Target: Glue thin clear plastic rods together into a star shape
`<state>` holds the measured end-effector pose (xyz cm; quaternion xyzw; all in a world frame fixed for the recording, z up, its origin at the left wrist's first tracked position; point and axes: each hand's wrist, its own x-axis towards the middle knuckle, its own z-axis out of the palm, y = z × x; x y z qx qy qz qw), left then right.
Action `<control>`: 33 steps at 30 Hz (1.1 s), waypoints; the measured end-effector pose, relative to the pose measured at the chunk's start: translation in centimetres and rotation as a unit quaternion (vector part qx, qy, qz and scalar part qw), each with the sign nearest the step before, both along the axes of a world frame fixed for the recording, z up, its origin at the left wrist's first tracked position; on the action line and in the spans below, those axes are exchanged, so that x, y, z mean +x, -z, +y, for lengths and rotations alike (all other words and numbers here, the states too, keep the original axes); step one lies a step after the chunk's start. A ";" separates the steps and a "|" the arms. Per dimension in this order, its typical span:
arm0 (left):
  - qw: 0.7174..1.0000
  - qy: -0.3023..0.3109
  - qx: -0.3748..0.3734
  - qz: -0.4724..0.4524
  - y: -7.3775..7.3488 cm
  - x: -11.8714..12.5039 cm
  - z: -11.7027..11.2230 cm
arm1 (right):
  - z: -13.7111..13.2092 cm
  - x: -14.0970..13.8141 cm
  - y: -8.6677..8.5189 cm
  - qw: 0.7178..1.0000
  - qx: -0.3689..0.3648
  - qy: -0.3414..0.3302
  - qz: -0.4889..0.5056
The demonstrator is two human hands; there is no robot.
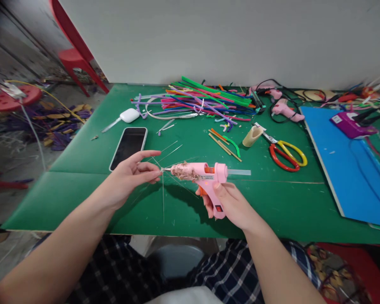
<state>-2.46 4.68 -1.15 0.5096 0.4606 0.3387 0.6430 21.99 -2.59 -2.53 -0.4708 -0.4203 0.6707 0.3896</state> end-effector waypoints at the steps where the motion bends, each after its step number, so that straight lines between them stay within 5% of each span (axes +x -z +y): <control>1: 1.000 -0.001 0.000 0.001 0.0 0.0 0.0 | 0.0 0.0 0.0 1.000 -0.003 0.002 -0.003; 33: 1.000 0.005 0.010 0.015 0.0 -0.1 -0.1 | -0.2 0.0 -0.4 0.999 0.012 -0.005 -0.047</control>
